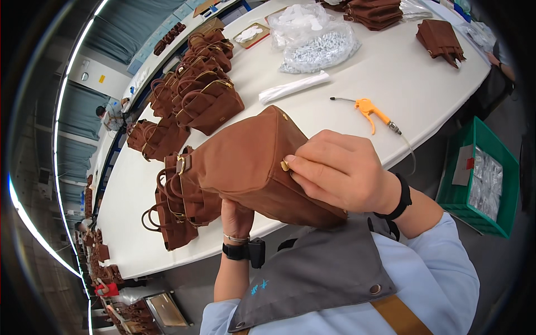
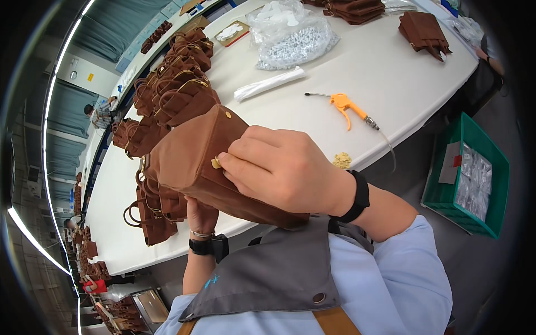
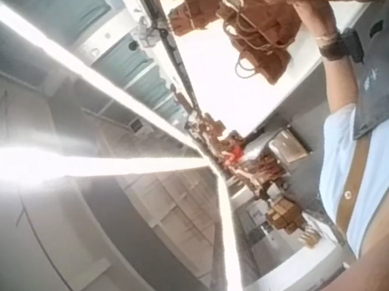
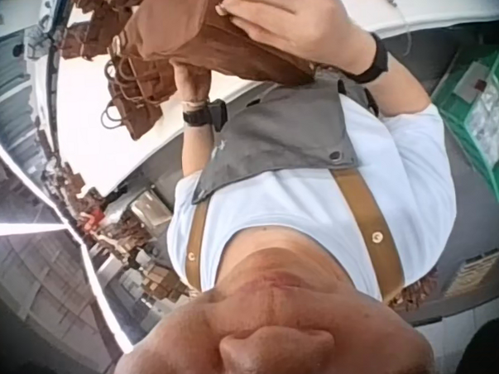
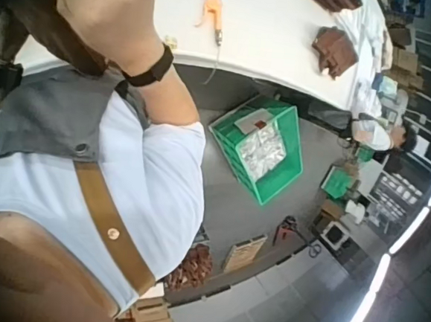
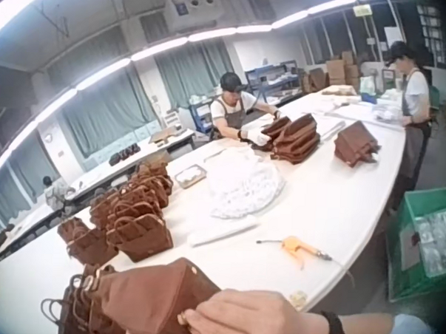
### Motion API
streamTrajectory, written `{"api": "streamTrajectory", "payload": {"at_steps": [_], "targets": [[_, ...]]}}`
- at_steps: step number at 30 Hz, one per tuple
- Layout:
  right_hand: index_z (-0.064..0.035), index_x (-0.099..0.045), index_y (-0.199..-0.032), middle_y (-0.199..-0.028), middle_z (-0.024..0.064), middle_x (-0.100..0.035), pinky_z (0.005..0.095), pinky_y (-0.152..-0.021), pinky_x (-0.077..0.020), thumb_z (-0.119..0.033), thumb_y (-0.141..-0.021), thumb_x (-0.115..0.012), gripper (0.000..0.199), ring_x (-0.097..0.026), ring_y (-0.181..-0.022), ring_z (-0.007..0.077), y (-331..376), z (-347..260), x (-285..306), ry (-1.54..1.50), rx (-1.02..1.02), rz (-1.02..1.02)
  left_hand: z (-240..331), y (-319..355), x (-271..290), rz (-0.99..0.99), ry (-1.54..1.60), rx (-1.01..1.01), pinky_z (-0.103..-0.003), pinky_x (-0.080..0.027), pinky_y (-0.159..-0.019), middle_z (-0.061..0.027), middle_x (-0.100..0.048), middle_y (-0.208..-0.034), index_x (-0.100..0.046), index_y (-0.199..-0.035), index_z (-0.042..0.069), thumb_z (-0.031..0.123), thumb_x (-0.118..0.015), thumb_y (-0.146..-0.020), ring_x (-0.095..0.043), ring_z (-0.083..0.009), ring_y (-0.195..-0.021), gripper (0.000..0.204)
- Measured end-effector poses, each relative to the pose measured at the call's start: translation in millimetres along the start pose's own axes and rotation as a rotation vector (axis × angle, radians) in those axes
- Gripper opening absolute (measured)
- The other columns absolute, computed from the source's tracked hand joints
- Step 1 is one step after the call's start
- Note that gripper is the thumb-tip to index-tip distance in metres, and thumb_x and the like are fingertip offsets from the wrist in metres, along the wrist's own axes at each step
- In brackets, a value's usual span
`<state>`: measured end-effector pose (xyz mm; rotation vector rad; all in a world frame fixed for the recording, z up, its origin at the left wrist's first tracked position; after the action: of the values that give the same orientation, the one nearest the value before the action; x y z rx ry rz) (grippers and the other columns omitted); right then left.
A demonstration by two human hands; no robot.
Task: The person assembles brown handbags on a white workbench in a factory setting. They attach metal feet to the bottom corners of the bags, inspect the zippers and handles, and arrange the finished items in rows. Other workers are visible in the background performing similar tasks.
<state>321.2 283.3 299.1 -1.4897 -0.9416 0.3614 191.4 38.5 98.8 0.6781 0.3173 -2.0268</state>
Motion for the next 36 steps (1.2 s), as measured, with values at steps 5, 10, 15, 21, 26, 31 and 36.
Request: {"api": "streamTrajectory", "payload": {"at_steps": [5,10,15,21,26,31,36], "targets": [[0.006,-0.064,-0.092,-0.079,0.0108,-0.06,0.0302,-0.052,-0.0494,0.006,-0.064,-0.071,0.028,-0.059,-0.064,0.0227,3.0,-6.6,0.3,0.141,0.064,-0.027,0.5,1.1,-11.6,-0.028,-0.023,0.027,-0.045,-0.034,-0.109,-0.0026,-0.044,-0.144,-0.037,-0.143,0.012,0.047,-0.068,-0.085,-0.043,-0.0243,-0.131,0.074],[0.0039,-0.064,-0.092,-0.078,0.0087,-0.059,0.0301,-0.05,-0.0459,0.004,-0.067,-0.069,0.026,-0.058,-0.062,0.0225,0.7,-0.9,25.7,0.389,0.083,0.093,-1.3,7.8,-2.0,-0.015,-0.054,0.057,-0.047,-0.033,-0.109,-0.0024,-0.043,-0.145,-0.037,-0.144,0.015,0.053,-0.063,-0.085,-0.042,-0.0245,-0.132,0.074],[0.0007,-0.065,-0.088,-0.076,0.0069,-0.061,0.0295,-0.05,-0.0453,0.009,-0.064,-0.071,0.026,-0.057,-0.061,0.0213,9.0,20.2,40.5,0.243,-0.081,0.148,-5.1,10.8,4.0,0.048,-0.003,0.092,-0.048,-0.031,-0.11,-0.0007,-0.043,-0.146,-0.037,-0.143,0.017,0.053,-0.064,-0.085,-0.039,-0.0242,-0.134,0.074],[-0.0014,-0.067,-0.085,-0.077,0.0067,-0.063,0.0289,-0.051,-0.0463,0.006,-0.068,-0.07,0.019,-0.058,-0.062,0.0198,56.8,31.6,21.3,0.111,-0.361,0.086,-7.8,16.7,24.7,0.102,0.043,0.106,-0.048,-0.028,-0.111,-0.0005,-0.043,-0.146,-0.04,-0.142,0.017,0.057,-0.062,-0.084,-0.038,-0.0243,-0.134,0.074],[-0.003,-0.066,-0.081,-0.073,0.0055,-0.061,0.0305,-0.054,-0.0477,0.001,-0.073,-0.068,0.01,-0.059,-0.066,0.0203,125.2,40.3,5.4,0.107,-0.597,-0.129,-9.6,17.4,34.4,0.214,0.105,0.089,-0.048,-0.028,-0.112,0.0002,-0.044,-0.144,-0.042,-0.141,0.017,0.06,-0.062,-0.082,-0.039,-0.0245,-0.133,0.075],[-0.0034,-0.066,-0.079,-0.072,0.0063,-0.06,0.0319,-0.057,-0.049,-0.001,-0.073,-0.068,0.006,-0.06,-0.067,0.0218,156.2,40.9,-6.7,0.095,-0.678,-0.124,-15.2,16.8,42.1,0.194,0.159,0.112,-0.047,-0.028,-0.113,-0.0008,-0.043,-0.145,-0.042,-0.141,0.016,0.059,-0.064,-0.08,-0.037,-0.0247,-0.134,0.078],[-0.0033,-0.066,-0.078,-0.071,0.0058,-0.06,0.0323,-0.058,-0.0495,-0.003,-0.074,-0.068,0.004,-0.06,-0.067,0.0221,155.8,37.4,-13.1,0.051,-0.674,-0.197,-18.8,13.8,43.9,0.179,0.24,0.138,-0.048,-0.027,-0.114,-0.0013,-0.042,-0.146,-0.041,-0.142,0.015,0.058,-0.066,-0.079,-0.037,-0.0254,-0.135,0.08]]}}
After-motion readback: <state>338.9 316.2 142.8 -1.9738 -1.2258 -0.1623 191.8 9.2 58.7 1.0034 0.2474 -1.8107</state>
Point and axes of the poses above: each hand's wrist, its own y-axis away from the middle knuckle, its own x-axis out of the back of the hand, z = x × y, the point moved 8 cm from there along -y, towards the middle knuckle
